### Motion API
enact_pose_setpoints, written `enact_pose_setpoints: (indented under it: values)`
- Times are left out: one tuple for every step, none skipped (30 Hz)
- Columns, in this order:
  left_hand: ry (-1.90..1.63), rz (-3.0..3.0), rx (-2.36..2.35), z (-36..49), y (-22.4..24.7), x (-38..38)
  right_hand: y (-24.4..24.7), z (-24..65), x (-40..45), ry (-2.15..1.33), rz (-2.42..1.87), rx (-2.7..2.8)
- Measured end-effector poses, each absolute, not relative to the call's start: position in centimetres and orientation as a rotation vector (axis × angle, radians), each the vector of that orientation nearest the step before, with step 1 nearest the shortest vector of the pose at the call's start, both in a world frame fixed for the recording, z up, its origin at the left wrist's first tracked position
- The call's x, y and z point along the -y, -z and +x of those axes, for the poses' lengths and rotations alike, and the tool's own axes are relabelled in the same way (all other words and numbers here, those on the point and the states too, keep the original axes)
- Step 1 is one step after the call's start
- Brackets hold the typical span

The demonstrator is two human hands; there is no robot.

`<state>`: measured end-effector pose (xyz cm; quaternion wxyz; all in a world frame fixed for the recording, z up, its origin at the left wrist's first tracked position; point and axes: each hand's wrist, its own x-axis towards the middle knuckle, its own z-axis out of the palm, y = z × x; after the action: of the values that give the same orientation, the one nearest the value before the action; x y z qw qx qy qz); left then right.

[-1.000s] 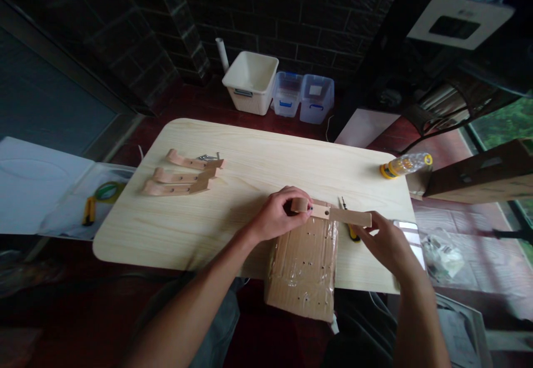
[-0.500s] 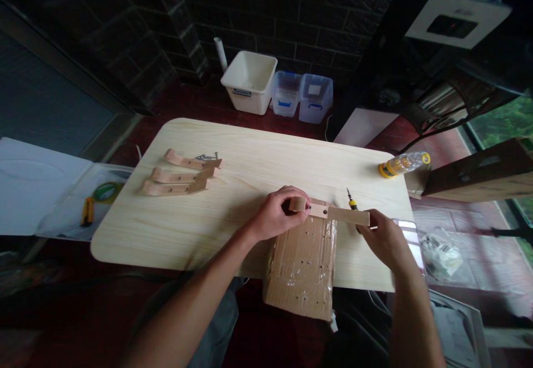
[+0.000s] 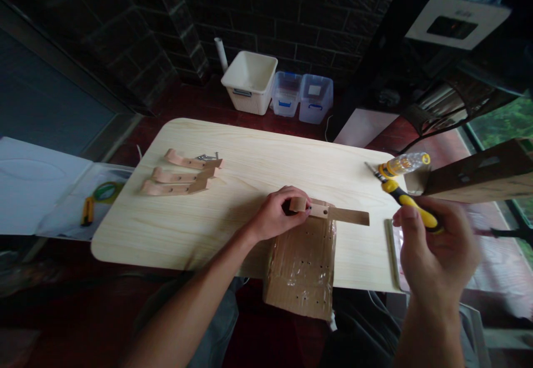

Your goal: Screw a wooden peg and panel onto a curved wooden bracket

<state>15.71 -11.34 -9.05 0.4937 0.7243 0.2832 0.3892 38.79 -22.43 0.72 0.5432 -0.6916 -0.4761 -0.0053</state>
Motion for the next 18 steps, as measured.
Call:
enact_pose_setpoints:
  values:
    - [-0.939,1.758,-0.694,15.7,9.0,11.4,-1.1,38.1,22.5,0.035,-1.628,1.181]
    - [-0.933,1.759,-0.701,15.7,8.9,11.4,-1.3,37.5,22.5,0.036,-1.6,1.219]
    - [-0.927,1.759,-0.704,15.7,8.8,11.4,-1.4,37.0,22.5,0.031,-1.568,1.242]
    - [-0.923,1.76,-0.706,15.7,8.7,11.4,-1.4,36.4,22.5,0.004,-1.547,1.26]
    - [-0.921,1.761,-0.706,15.7,8.7,11.4,-1.4,36.0,22.5,-0.036,-1.531,1.271]
    - [-0.92,1.762,-0.703,15.7,8.7,11.4,-1.3,35.6,22.4,-0.089,-1.514,1.279]
    - [-0.921,1.764,-0.698,15.7,8.8,11.4,-1.1,35.3,22.4,-0.15,-1.497,1.288]
    - [-0.921,1.765,-0.691,15.6,8.9,11.3,-0.9,35.1,22.3,-0.21,-1.482,1.298]
    - [-0.922,1.767,-0.685,15.6,8.9,11.3,-0.7,35.0,22.3,-0.263,-1.471,1.311]
    - [-0.919,1.768,-0.68,15.6,9.0,11.3,-0.4,34.9,22.3,-0.3,-1.468,1.326]
    - [-0.915,1.768,-0.676,15.6,9.0,11.2,-0.2,34.9,22.3,-0.318,-1.473,1.342]
    - [-0.91,1.767,-0.676,15.5,9.1,11.2,0.0,34.9,22.3,-0.322,-1.485,1.359]
    - [-0.904,1.765,-0.679,15.5,9.0,11.2,0.1,34.9,22.3,-0.32,-1.498,1.38]
    - [-0.898,1.763,-0.683,15.5,9.0,11.2,0.2,34.9,22.3,-0.313,-1.506,1.404]
    - [-0.892,1.761,-0.686,15.5,8.9,11.2,0.3,35.0,22.3,-0.308,-1.508,1.43]
    - [-0.89,1.759,-0.689,15.5,8.9,11.2,0.4,35.0,22.3,-0.306,-1.508,1.455]
    - [-0.889,1.758,-0.691,15.5,8.8,11.2,0.5,35.0,22.3,-0.307,-1.508,1.478]
    - [-0.887,1.758,-0.692,15.5,8.8,11.2,0.5,35.0,22.3,-0.309,-1.509,1.497]
